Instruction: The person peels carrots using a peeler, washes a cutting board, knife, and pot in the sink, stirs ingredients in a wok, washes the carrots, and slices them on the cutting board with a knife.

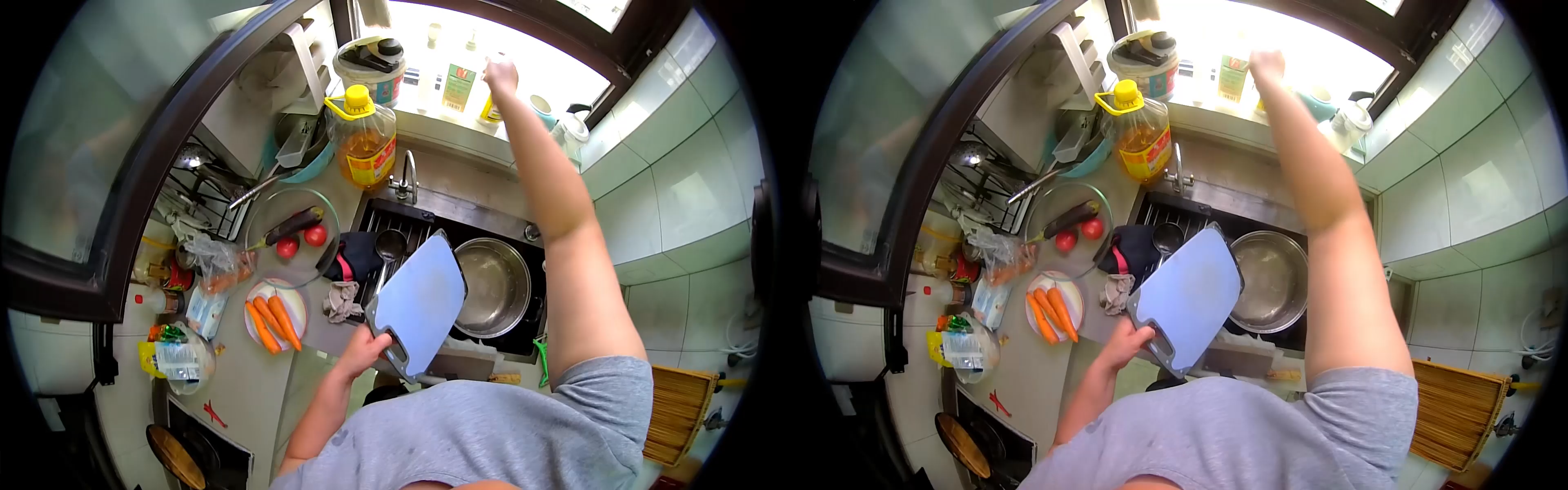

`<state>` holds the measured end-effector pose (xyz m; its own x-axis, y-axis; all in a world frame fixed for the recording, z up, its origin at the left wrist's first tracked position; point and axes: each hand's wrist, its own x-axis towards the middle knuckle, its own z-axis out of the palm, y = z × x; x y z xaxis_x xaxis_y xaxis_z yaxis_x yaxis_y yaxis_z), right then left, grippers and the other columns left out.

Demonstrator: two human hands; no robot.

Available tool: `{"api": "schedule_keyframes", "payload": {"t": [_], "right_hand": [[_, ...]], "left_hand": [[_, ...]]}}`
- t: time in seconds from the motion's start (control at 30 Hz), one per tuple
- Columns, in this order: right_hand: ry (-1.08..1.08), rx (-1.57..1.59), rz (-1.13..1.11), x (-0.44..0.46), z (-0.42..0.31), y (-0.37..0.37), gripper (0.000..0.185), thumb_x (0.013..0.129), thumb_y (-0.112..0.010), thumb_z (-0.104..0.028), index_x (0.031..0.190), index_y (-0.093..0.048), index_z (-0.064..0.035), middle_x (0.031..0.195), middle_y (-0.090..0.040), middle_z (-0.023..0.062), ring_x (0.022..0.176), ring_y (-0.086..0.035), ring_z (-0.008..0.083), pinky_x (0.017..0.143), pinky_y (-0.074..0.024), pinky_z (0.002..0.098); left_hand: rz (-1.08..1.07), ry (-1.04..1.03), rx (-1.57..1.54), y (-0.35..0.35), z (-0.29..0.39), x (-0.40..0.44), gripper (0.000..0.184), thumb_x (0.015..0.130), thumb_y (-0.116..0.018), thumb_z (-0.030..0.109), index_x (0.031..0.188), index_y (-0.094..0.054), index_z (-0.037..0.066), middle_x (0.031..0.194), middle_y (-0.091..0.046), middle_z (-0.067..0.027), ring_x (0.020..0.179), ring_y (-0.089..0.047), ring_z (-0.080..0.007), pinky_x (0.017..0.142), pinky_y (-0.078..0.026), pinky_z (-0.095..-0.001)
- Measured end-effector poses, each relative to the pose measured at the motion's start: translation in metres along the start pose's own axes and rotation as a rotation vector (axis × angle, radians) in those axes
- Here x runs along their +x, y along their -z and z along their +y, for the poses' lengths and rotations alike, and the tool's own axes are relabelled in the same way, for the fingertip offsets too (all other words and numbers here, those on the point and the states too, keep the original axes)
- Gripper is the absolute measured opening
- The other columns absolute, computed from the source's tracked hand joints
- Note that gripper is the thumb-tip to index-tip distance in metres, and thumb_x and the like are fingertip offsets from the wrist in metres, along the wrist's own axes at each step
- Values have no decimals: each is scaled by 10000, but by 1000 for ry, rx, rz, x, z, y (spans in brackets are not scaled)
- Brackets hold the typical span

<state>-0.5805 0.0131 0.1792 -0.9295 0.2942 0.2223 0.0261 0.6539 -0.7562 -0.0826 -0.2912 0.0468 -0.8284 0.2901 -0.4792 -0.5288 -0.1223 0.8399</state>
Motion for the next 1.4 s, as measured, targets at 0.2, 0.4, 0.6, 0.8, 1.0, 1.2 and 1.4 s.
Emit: {"api": "schedule_keyframes", "payload": {"t": [0.2,0.4,0.6,0.8,1.0,1.2,1.4], "right_hand": [[-359,394,-235,74,-56,22,436,942,-619,-345,1181,-565,16,856,-687,116,707,-675,161,625,-593,276],[-445,573,-231,106,-38,13,278,830,-778,-188,924,-670,50,827,-712,145,625,-679,104,510,-559,158],[-398,605,-249,141,-2,5,332,824,-784,-193,986,-641,59,841,-717,158,632,-697,128,526,-576,172],[-328,672,-338,154,19,11,199,930,-588,-70,1063,-644,67,1022,-700,220,874,-719,252,768,-610,294],[141,668,-473,-126,31,35,263,912,-493,-13,1107,-653,63,1051,-705,186,909,-711,244,829,-584,304],[202,95,-558,-419,158,-9,450,918,-500,55,1365,-513,1,1383,-549,161,1296,-513,289,1086,-389,354],[327,11,-711,-413,164,-13,573,1011,-345,-253,1522,-244,-14,1596,-210,174,1492,-151,308,1208,-83,377]], "left_hand": [[-15,54,-38,13,1,9,325,855,-574,105,1161,-565,-5,1004,-645,-68,858,-662,-171,685,-573,-330],[10,67,-14,17,2,18,331,849,-585,110,1161,-567,2,989,-633,-48,824,-628,-136,674,-535,-290],[30,64,-8,14,7,24,357,842,-592,114,1182,-553,9,992,-626,-36,827,-620,-130,666,-529,-282],[106,30,-6,5,18,22,217,833,-605,130,1032,-636,51,886,-631,5,738,-567,-84,607,-452,-249],[64,-18,-346,-6,12,24,259,872,-509,11,1119,-552,-51,1034,-608,-103,858,-643,-221,708,-628,-446],[-23,-17,-468,-7,-26,42,171,863,-538,42,988,-617,-44,865,-650,-108,759,-669,-218,622,-607,-382],[-75,-40,-423,-54,-38,57,185,857,-537,39,991,-624,-54,912,-669,-104,787,-678,-203,597,-610,-382]]}}
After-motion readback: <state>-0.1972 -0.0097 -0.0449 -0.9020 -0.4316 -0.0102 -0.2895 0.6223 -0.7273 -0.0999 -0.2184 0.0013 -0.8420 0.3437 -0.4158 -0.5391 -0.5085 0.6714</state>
